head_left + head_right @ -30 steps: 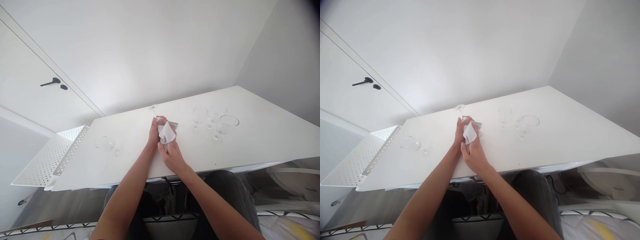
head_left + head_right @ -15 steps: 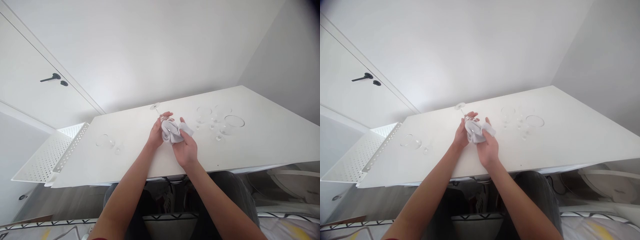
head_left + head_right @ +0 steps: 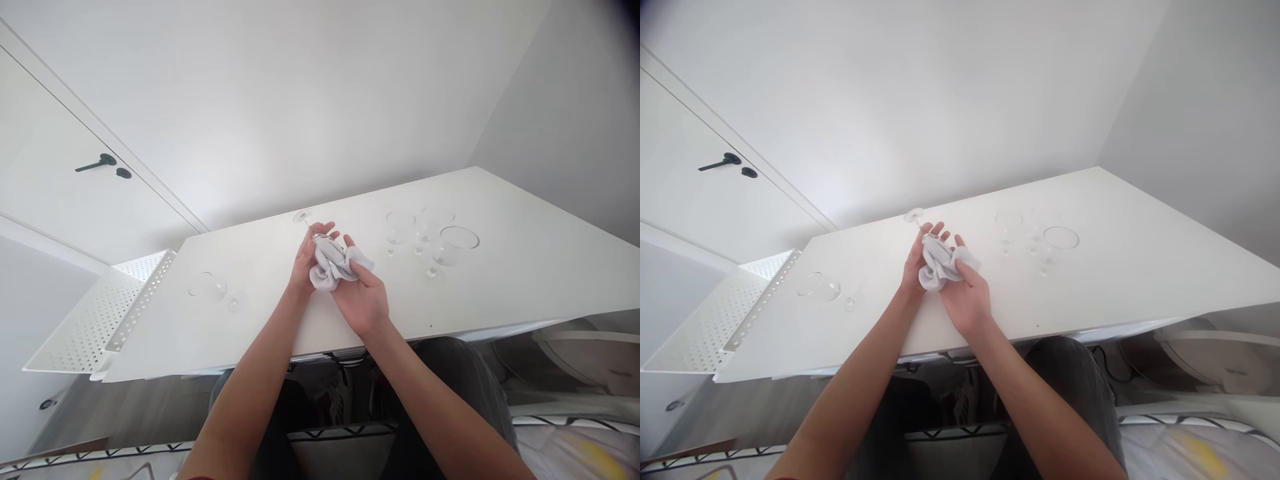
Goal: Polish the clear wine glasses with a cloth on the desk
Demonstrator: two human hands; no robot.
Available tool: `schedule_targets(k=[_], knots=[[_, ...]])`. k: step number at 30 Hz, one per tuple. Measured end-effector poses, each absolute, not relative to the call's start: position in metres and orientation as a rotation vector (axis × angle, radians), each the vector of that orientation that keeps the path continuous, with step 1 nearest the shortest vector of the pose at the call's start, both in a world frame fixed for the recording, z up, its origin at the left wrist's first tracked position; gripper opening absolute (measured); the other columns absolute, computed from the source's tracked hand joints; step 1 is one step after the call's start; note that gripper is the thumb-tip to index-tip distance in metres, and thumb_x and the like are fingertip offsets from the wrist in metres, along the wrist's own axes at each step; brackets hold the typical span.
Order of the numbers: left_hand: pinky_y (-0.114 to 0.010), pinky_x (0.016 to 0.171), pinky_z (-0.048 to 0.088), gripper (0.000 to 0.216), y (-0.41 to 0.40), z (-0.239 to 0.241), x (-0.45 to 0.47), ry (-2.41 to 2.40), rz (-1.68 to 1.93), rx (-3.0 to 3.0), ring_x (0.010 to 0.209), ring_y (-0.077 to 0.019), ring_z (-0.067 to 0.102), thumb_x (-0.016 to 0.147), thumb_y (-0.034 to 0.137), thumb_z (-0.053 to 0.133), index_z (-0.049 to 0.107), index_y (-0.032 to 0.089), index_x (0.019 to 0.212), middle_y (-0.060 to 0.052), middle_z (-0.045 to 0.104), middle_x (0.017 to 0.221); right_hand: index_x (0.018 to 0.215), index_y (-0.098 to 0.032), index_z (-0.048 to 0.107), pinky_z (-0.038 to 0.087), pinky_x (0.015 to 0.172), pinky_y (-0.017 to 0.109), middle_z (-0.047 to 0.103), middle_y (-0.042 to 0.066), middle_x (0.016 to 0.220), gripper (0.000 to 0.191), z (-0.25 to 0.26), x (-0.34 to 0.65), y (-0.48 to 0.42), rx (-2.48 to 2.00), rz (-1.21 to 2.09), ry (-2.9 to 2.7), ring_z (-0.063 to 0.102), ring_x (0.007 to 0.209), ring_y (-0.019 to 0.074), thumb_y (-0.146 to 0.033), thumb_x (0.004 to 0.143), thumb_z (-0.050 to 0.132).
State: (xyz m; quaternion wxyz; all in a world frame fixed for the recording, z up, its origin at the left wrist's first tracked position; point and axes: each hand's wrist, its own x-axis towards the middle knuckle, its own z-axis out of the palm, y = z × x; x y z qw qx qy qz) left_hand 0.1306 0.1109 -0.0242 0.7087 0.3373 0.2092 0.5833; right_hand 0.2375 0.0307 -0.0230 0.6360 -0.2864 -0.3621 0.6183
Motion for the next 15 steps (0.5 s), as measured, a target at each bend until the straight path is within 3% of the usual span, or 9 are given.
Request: schedule_targets(k=[4, 8, 11, 15], knots=[[-0.033, 0.095, 0.053, 0.041, 0.114, -0.025, 0.128, 0.504, 1.239, 0.837, 0.109, -0.0216, 0.069, 0.09, 0.042, 0.074, 0.069, 0.025, 0.128, -0.007, 0.07, 0.114, 0.168, -0.04, 0.014, 0.05, 0.106, 0.056, 0.055, 0.006, 0.154, 0.078, -0.022, 0.248, 0.032, -0.879, 1.162, -1.032, 0.055, 0.135, 0.031, -0.051, 0.099, 0.049], [-0.038, 0.099, 0.052, 0.043, 0.116, -0.028, 0.131, 0.493, 1.169, 0.938, 0.116, -0.0263, 0.068, 0.093, 0.049, 0.07, 0.071, 0.021, 0.124, -0.012, 0.071, 0.121, 0.168, -0.035, 0.021, 0.045, 0.111, 0.06, 0.059, 0.01, 0.148, 0.082, -0.022, 0.256, 0.031, -1.051, 0.921, -1.305, 0.053, 0.134, 0.0349, -0.043, 0.095, 0.058], [-0.039, 0.1, 0.053, 0.039, 0.115, -0.032, 0.131, 0.508, 1.185, 0.917, 0.117, -0.0274, 0.069, 0.09, 0.044, 0.075, 0.072, 0.019, 0.12, -0.012, 0.072, 0.12, 0.166, -0.039, 0.024, 0.05, 0.106, 0.054, 0.059, 0.006, 0.147, 0.076, -0.022, 0.251, 0.028, -0.942, 1.072, -1.115, 0.056, 0.131, 0.0307, -0.046, 0.097, 0.054], [-0.038, 0.103, 0.053, 0.045, 0.116, -0.033, 0.126, 0.486, 1.281, 0.899, 0.126, -0.0265, 0.064, 0.088, 0.048, 0.077, 0.071, 0.025, 0.125, -0.01, 0.068, 0.134, 0.165, -0.042, 0.021, 0.056, 0.094, 0.052, 0.059, 0.005, 0.148, 0.07, -0.02, 0.239, 0.025, -0.687, 1.346, -0.785, 0.062, 0.124, 0.0292, -0.052, 0.1, 0.044]])
